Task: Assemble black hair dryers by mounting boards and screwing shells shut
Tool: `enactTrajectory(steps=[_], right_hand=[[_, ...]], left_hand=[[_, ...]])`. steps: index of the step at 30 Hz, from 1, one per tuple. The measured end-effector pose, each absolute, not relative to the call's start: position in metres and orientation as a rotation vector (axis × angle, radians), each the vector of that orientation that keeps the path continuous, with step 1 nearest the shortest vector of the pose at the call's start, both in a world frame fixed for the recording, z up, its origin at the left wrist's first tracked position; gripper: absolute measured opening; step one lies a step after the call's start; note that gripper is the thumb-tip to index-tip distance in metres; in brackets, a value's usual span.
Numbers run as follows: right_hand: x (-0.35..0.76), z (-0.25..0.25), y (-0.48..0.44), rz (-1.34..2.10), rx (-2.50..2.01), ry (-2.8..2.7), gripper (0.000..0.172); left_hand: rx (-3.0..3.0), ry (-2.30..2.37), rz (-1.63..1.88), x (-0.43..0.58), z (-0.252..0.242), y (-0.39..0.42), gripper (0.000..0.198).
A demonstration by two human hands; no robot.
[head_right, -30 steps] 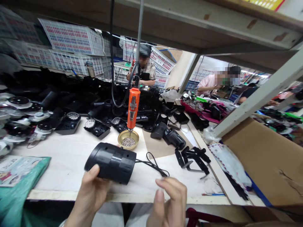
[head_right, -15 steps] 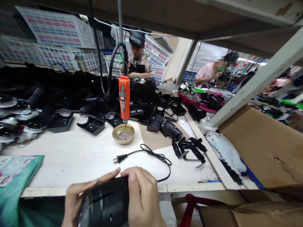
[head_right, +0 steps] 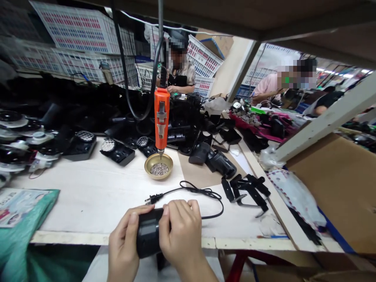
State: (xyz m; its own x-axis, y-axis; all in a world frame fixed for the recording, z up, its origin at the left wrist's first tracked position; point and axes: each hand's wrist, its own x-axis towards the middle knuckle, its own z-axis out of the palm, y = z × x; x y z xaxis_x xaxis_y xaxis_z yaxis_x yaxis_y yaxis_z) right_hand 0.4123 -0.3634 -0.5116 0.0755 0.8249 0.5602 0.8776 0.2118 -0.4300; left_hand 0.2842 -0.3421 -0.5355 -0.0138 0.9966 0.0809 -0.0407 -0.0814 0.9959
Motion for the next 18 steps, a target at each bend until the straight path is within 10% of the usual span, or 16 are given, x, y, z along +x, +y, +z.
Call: enactTrajectory(steps=[18], right_hand=[[0.419, -0.503, -0.331, 0.308, -1.982, -1.622, 0.035]], left_hand=[[1.29, 1.009, 0.913, 0.273, -0.525, -0.307, 0.041]])
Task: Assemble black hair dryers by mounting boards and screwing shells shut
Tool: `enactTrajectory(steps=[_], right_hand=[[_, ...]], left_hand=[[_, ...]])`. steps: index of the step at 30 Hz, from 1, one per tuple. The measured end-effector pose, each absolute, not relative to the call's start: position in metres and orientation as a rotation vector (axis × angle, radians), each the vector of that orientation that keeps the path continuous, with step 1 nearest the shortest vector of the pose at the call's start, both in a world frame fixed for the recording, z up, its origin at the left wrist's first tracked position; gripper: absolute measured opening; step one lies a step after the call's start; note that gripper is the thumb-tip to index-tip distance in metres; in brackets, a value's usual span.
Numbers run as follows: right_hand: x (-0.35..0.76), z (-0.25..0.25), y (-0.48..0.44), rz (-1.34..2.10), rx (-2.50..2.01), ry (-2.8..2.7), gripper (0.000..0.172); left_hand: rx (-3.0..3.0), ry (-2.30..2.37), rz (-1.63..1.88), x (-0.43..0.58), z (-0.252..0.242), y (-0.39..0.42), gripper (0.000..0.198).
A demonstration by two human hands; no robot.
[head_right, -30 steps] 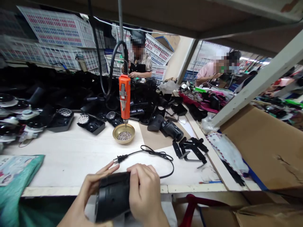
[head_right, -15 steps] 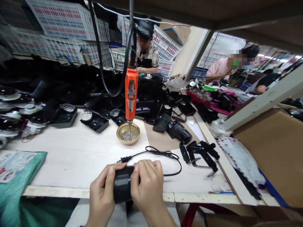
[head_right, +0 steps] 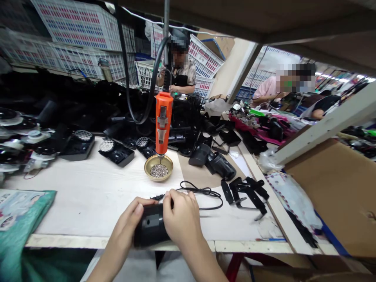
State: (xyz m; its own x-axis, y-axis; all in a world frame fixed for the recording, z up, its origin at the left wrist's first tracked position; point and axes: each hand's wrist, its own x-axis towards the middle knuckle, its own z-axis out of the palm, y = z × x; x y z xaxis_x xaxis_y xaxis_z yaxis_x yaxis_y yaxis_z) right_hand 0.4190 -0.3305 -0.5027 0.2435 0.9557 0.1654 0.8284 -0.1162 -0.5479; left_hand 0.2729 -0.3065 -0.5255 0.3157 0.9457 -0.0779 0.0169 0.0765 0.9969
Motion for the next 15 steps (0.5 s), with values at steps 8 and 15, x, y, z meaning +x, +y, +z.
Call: enactTrajectory(steps=[8, 15], right_hand=[[0.403, -0.503, -0.341, 0.176, -1.97, -1.586, 0.032], [0.419, -0.49, -0.33, 0.414, -2.001, -1.399, 0.033]], left_hand=[[1.374, 1.172, 0.996, 0.287, -0.528, -0.301, 0.043], [1.226, 0.957, 0.928, 0.269, -0.524, -0.298, 0.058]])
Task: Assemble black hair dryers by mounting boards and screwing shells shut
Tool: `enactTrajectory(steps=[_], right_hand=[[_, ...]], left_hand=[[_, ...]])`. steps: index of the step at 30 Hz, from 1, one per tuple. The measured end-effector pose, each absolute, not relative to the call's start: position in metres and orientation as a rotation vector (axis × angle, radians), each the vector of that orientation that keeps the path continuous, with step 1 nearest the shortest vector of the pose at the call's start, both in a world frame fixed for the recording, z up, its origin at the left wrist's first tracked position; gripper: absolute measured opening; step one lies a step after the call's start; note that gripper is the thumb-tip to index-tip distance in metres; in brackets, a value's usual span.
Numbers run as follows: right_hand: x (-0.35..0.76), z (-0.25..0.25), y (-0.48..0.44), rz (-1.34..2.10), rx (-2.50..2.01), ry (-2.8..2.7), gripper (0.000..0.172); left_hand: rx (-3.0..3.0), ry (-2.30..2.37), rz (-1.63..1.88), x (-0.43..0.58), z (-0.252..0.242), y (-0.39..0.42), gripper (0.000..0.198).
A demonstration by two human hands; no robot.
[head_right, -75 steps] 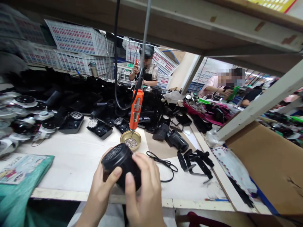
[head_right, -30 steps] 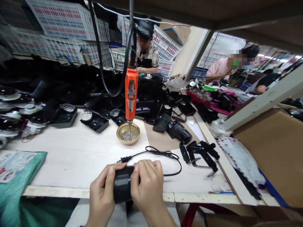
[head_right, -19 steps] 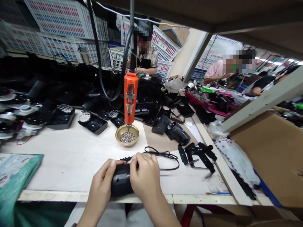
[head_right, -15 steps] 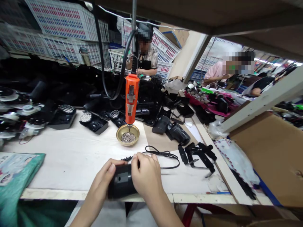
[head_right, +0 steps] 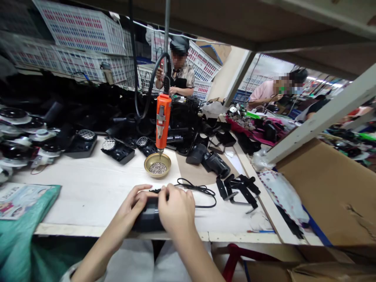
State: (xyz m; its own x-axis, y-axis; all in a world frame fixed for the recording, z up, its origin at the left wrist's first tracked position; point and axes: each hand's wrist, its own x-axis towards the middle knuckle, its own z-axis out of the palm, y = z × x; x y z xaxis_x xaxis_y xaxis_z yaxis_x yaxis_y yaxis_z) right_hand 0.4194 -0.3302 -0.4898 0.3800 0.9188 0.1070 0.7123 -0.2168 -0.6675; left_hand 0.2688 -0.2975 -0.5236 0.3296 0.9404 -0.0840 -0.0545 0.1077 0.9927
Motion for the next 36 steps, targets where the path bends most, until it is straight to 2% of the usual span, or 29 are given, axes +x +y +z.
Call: enactTrajectory(steps=[5, 7, 9, 11, 14, 16, 19, 24, 31, 36], right_hand=[[0.446, -0.474, -0.319, 0.886, -1.82, -1.193, 0.053], [0.441, -0.472, -0.318, 1.061, -1.728, -1.146, 0.058], [0.43, -0.47, -0.32, 1.153, -1.673, -1.11, 0.061], [0.417, -0.466, -0.327, 0.997, -1.615, -1.072, 0.058], [0.408, -0.453, -0.345, 0.585, -1.475, -1.164, 0.04], [0.407, -0.443, -0.356, 0.514, -1.435, -1.32, 0.033], [0.408, -0.436, -0.367, 0.637, -1.411, -1.389, 0.04], [0.399, -0.445, -0.373, 0.693, -1.32, -1.362, 0.053], [0.391, -0.456, -0.381, 0.727, -1.255, -1.309, 0.04], [0.382, -0.455, -0.382, 0.665, -1.274, -1.127, 0.046]], left_hand=[[0.966, 0.637, 1.101, 0.271, -0.524, -0.33, 0.108], [0.997, 0.629, 1.289, 0.286, -0.522, -0.343, 0.111], [0.994, 0.661, 1.527, 0.303, -0.517, -0.352, 0.109], [0.943, 0.769, 1.663, 0.314, -0.508, -0.356, 0.106], [0.819, 0.964, 1.502, 0.316, -0.491, -0.354, 0.098], [0.752, 0.953, 1.346, 0.312, -0.482, -0.352, 0.085], [0.863, 0.887, 1.309, 0.304, -0.472, -0.351, 0.075], [1.078, 0.873, 1.541, 0.302, -0.471, -0.352, 0.055], [1.134, 0.941, 1.542, 0.303, -0.472, -0.357, 0.038], [1.28, 0.957, 1.474, 0.297, -0.466, -0.349, 0.034]])
